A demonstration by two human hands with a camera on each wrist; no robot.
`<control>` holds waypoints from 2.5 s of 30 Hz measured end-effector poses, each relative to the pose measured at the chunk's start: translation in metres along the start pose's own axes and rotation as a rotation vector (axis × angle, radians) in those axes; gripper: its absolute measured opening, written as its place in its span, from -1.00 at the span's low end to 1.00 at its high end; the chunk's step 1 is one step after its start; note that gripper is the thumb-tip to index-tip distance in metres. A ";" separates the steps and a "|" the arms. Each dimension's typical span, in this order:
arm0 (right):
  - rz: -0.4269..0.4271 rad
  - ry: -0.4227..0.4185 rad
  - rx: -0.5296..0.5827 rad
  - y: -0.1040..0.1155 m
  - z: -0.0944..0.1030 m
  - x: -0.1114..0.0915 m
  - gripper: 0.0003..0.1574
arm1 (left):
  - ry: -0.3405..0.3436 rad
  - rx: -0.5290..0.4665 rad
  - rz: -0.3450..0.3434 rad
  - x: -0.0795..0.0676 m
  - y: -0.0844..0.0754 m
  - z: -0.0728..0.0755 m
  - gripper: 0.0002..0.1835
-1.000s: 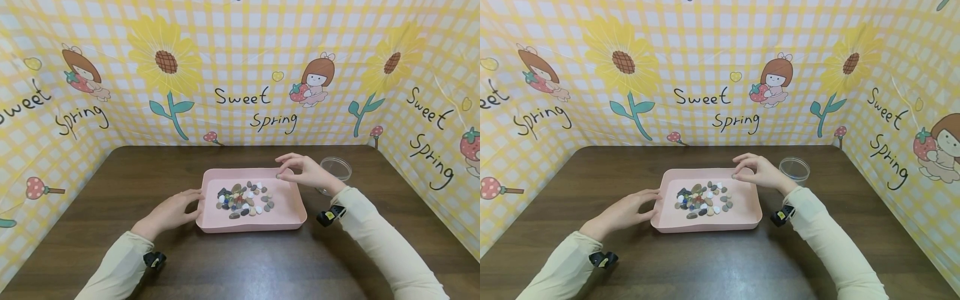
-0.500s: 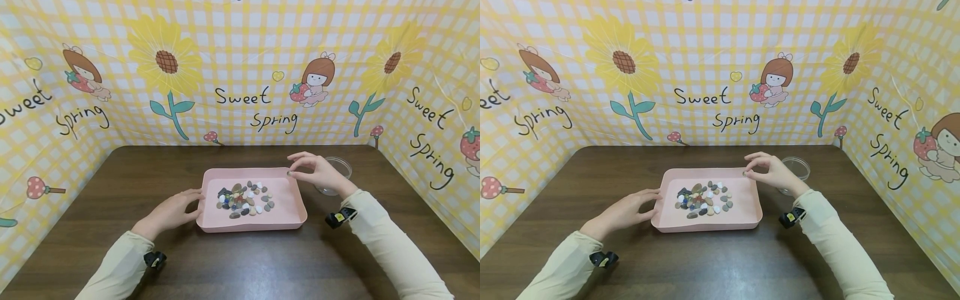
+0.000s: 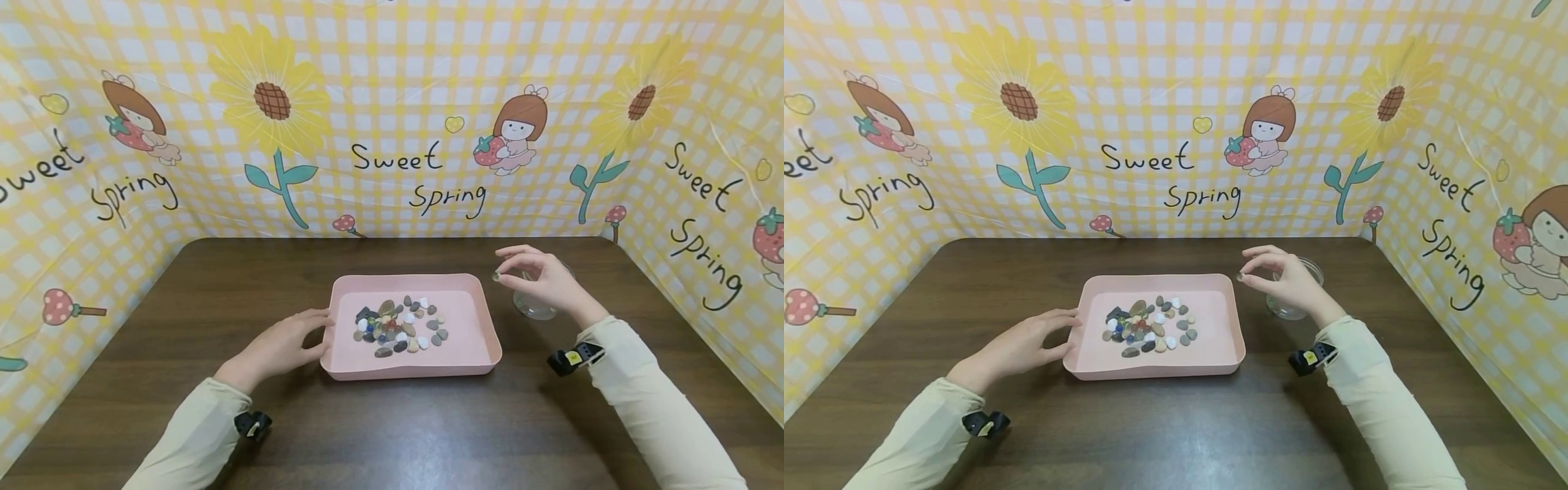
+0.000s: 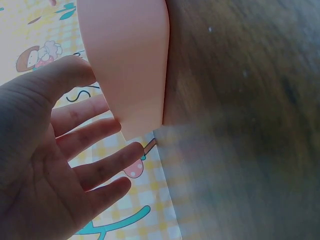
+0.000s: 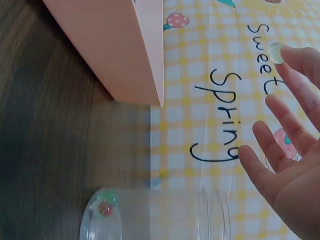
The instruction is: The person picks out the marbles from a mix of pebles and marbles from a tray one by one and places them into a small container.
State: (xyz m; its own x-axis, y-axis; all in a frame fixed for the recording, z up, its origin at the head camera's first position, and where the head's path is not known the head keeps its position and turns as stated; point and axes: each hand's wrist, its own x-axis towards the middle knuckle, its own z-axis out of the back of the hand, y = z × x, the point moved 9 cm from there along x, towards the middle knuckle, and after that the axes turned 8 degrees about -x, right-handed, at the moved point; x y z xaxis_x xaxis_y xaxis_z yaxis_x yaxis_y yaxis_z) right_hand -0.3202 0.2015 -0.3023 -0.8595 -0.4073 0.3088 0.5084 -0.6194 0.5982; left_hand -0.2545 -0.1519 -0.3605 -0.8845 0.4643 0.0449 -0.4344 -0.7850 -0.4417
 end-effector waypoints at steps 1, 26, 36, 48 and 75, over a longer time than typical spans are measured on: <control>-0.005 -0.008 0.001 -0.002 0.002 -0.001 -0.86 | 0.000 0.000 -0.001 0.000 0.000 0.000 -0.55; -0.064 -0.240 0.042 -0.049 0.047 -0.029 -0.74 | 0.023 -0.012 0.033 0.000 0.003 -0.001 -0.54; -0.122 -0.325 -0.025 -0.069 0.057 -0.033 -0.70 | 0.020 -0.013 0.026 0.001 0.002 -0.001 -0.54; -0.172 -0.363 -0.052 -0.083 0.059 -0.033 -0.67 | 0.023 -0.007 0.034 0.002 0.001 -0.001 -0.55; -0.389 -0.332 -0.171 -0.103 0.059 -0.039 -0.60 | 0.031 -0.016 0.048 0.001 0.001 0.000 -0.55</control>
State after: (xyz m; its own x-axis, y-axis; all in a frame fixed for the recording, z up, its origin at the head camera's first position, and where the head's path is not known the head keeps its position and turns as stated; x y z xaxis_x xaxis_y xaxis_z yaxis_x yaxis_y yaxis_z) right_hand -0.3418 0.3205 -0.3323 -0.9424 0.0904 0.3220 0.1270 -0.7940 0.5946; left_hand -0.2560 -0.1524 -0.3614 -0.8984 0.4391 -0.0048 -0.3886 -0.8000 -0.4572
